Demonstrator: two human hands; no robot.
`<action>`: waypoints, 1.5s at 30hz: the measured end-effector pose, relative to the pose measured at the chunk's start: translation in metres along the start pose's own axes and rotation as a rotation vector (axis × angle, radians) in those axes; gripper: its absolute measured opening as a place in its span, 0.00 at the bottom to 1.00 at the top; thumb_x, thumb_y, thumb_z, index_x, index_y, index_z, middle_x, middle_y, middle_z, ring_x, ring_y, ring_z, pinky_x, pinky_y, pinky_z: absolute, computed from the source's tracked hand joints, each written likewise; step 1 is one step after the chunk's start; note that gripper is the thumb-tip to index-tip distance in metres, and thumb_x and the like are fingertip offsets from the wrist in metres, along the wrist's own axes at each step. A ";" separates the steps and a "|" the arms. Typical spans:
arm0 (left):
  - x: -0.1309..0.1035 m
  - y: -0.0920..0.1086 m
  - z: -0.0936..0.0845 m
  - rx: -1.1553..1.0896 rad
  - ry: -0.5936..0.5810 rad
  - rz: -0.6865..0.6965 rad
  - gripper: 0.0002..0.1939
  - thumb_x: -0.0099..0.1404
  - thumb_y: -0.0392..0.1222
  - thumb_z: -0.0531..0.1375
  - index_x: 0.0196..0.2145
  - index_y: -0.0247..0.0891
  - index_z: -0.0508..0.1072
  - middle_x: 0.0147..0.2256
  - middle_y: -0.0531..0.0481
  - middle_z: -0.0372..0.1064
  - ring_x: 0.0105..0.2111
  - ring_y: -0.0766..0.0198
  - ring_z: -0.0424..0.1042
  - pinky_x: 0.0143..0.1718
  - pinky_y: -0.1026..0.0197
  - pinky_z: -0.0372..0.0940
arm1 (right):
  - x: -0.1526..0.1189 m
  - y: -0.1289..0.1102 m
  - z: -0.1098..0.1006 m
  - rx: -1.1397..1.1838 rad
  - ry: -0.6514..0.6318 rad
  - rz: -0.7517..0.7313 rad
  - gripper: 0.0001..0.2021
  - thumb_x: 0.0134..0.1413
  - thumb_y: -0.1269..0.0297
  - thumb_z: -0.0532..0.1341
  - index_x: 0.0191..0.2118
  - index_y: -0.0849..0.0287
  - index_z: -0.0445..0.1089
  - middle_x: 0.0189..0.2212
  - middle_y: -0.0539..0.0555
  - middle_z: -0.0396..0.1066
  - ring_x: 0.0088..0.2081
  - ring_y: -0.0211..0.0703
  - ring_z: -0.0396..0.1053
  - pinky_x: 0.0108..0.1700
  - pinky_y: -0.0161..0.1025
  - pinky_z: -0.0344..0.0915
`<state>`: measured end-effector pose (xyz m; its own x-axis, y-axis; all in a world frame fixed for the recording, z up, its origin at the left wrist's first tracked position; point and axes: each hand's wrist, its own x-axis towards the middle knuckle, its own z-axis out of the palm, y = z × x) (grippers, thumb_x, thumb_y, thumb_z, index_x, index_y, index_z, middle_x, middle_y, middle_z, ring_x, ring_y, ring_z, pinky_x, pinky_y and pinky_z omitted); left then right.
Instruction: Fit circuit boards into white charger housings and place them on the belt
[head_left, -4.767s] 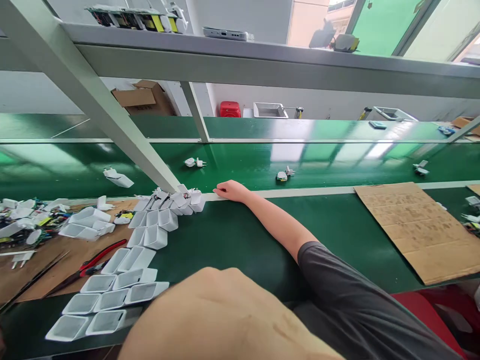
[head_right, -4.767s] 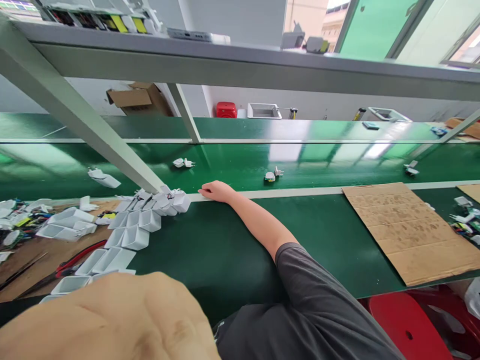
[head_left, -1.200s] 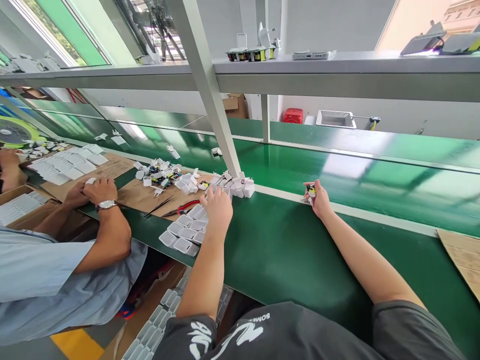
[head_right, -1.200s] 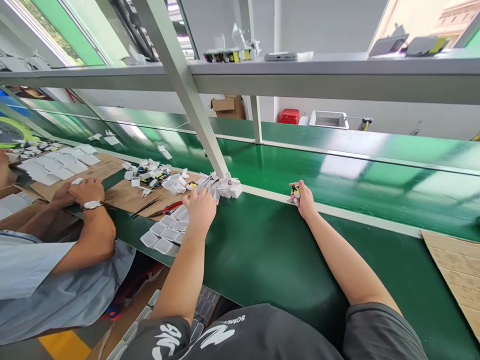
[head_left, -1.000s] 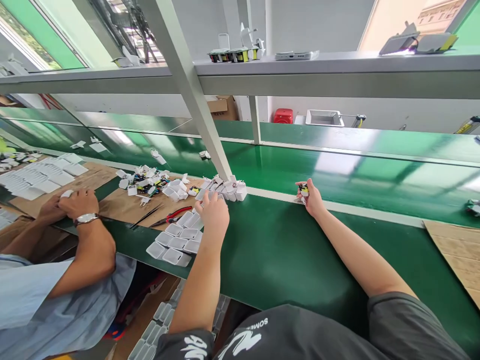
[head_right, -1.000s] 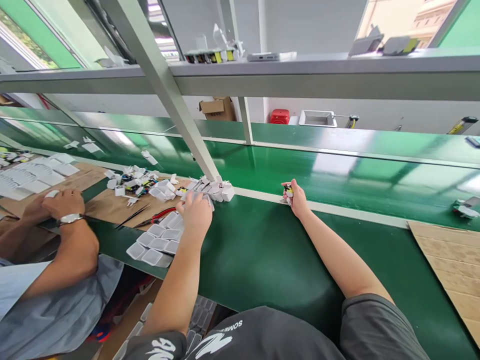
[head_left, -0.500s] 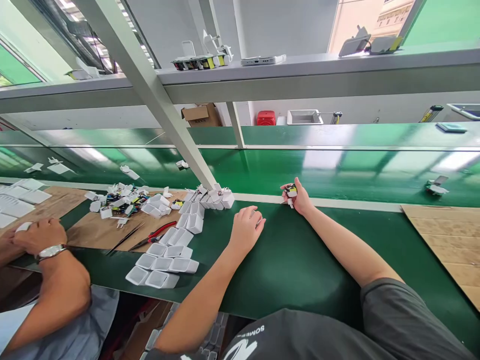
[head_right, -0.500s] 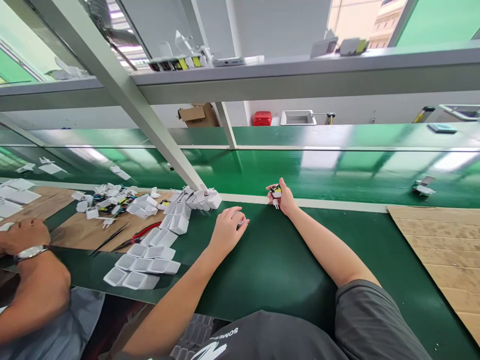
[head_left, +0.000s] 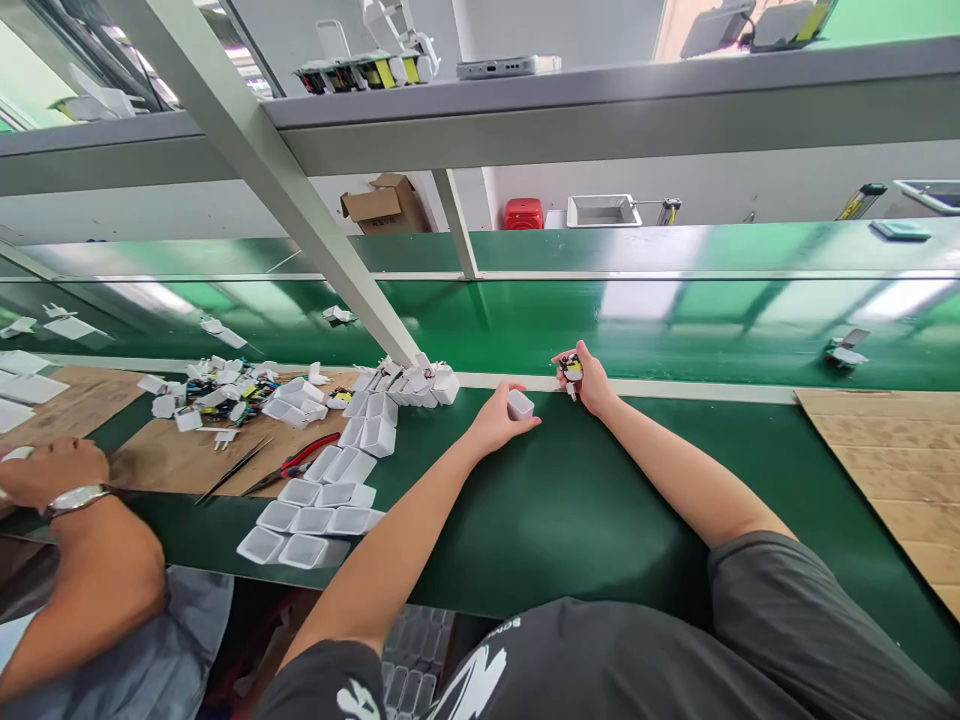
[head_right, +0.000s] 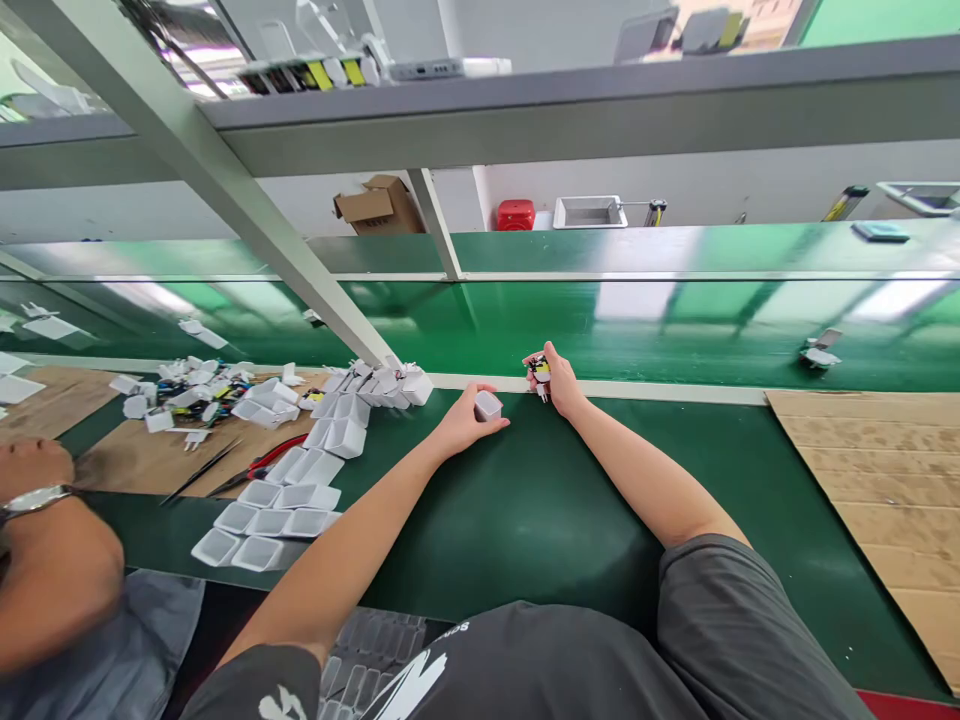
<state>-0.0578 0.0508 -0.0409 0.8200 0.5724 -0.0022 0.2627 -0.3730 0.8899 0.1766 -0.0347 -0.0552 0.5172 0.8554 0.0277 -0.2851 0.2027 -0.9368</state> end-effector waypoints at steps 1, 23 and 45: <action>0.007 0.003 0.000 -0.003 -0.008 -0.003 0.33 0.60 0.53 0.74 0.56 0.44 0.64 0.48 0.47 0.77 0.41 0.58 0.78 0.48 0.51 0.73 | -0.001 0.000 0.001 -0.025 0.001 -0.021 0.37 0.55 0.21 0.62 0.37 0.57 0.79 0.25 0.52 0.73 0.23 0.38 0.68 0.22 0.34 0.66; 0.015 -0.003 0.001 0.003 0.049 0.385 0.34 0.65 0.40 0.68 0.66 0.47 0.65 0.61 0.44 0.69 0.60 0.50 0.72 0.66 0.45 0.67 | -0.022 0.011 0.011 -0.664 -0.425 -0.428 0.39 0.52 0.47 0.78 0.60 0.48 0.56 0.49 0.52 0.64 0.37 0.41 0.66 0.35 0.39 0.66; 0.014 0.002 0.000 0.031 0.512 0.406 0.23 0.68 0.53 0.71 0.56 0.45 0.74 0.54 0.45 0.78 0.55 0.52 0.76 0.59 0.47 0.71 | -0.047 0.013 0.041 -0.432 -0.165 -0.341 0.17 0.72 0.45 0.62 0.53 0.50 0.62 0.35 0.48 0.73 0.31 0.41 0.73 0.34 0.39 0.71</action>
<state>-0.0455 0.0584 -0.0396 0.5135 0.6543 0.5552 0.0041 -0.6489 0.7609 0.1154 -0.0530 -0.0547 0.3792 0.8460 0.3749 0.2496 0.2967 -0.9218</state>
